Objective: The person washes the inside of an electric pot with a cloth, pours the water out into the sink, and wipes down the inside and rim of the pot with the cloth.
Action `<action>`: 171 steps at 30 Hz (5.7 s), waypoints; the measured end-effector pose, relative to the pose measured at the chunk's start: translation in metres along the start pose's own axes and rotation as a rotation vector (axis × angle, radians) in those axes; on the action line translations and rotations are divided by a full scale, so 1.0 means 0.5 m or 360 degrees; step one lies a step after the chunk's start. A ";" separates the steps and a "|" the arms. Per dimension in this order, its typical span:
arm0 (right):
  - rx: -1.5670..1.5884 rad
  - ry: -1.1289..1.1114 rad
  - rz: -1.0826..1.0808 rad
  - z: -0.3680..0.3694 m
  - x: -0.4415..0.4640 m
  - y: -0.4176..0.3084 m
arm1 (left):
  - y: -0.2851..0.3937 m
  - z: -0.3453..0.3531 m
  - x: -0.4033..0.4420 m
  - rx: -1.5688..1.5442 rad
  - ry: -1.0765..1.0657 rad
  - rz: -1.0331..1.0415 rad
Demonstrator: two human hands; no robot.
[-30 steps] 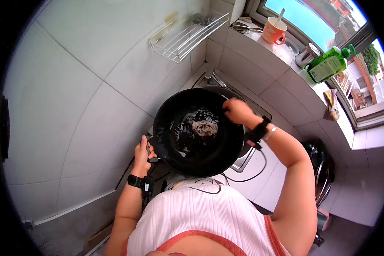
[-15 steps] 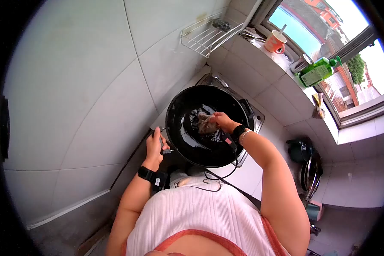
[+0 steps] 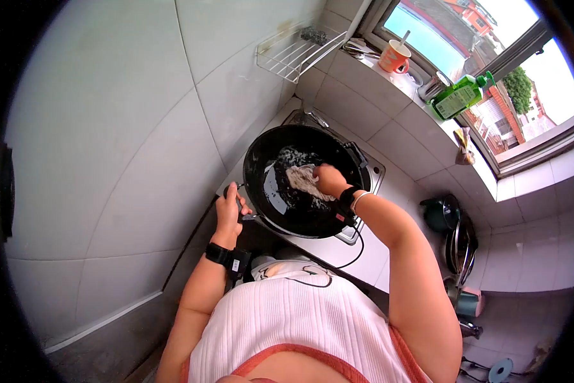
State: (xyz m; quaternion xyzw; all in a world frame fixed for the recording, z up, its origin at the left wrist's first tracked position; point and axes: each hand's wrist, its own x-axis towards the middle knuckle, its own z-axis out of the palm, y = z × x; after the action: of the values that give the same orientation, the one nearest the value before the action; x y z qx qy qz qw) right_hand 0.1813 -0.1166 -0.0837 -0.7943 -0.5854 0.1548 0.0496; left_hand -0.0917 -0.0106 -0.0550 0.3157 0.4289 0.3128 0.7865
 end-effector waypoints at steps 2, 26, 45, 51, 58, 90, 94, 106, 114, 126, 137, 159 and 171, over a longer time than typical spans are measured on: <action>0.0044 -0.0482 0.0099 0.013 0.009 -0.015 | -0.001 -0.002 0.002 -0.0004 -0.0011 -0.0022; 0.0990 0.0098 0.0272 0.024 0.108 0.048 | 0.000 -0.011 0.006 -0.0015 -0.0054 -0.0067; 0.0381 -0.0353 0.0034 0.228 0.225 -0.035 | 0.012 0.001 0.007 -0.0040 -0.0048 -0.0073; 0.0544 -0.0589 -0.0839 0.173 0.122 -0.142 | 0.006 -0.001 0.006 -0.0081 0.0044 -0.0158; 0.0072 -0.1419 -0.0909 0.124 -0.009 -0.075 | 0.003 -0.003 0.005 -0.0153 -0.0024 -0.0142; 0.1161 -0.1590 -0.0906 0.113 -0.037 -0.148 | 0.002 -0.017 -0.010 -0.0057 0.0084 -0.0205; 0.0389 -0.1604 -0.1029 0.140 -0.070 -0.027 | -0.003 -0.027 -0.013 -0.0066 0.0093 -0.0219; -0.0253 -0.0636 0.0328 0.143 0.139 0.013 | 0.000 -0.028 -0.006 -0.0006 -0.0086 -0.0210; 0.0513 0.0374 -0.0071 0.149 0.221 -0.126 | 0.009 -0.017 -0.007 0.0116 -0.0084 -0.0172; 0.0705 -0.0903 -0.1216 0.154 0.010 -0.141 | 0.004 -0.013 -0.006 0.0023 0.0054 -0.0188; -0.0194 -0.0608 0.0219 0.110 0.035 -0.017 | 0.002 -0.013 -0.004 0.0021 -0.0009 -0.0187; 0.2217 0.1328 0.0825 0.037 0.192 -0.073 | 0.018 0.000 -0.007 0.0014 -0.0015 -0.0194; 0.1112 0.1563 0.0350 0.087 0.247 -0.051 | 0.024 0.006 -0.002 0.0051 -0.0033 -0.0231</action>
State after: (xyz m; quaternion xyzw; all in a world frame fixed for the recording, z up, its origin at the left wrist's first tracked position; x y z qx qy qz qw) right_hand 0.1776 0.0034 -0.1416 -0.7654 -0.3235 -0.0423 0.5547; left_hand -0.0919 -0.0046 -0.0441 0.2994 0.4475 0.2447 0.8063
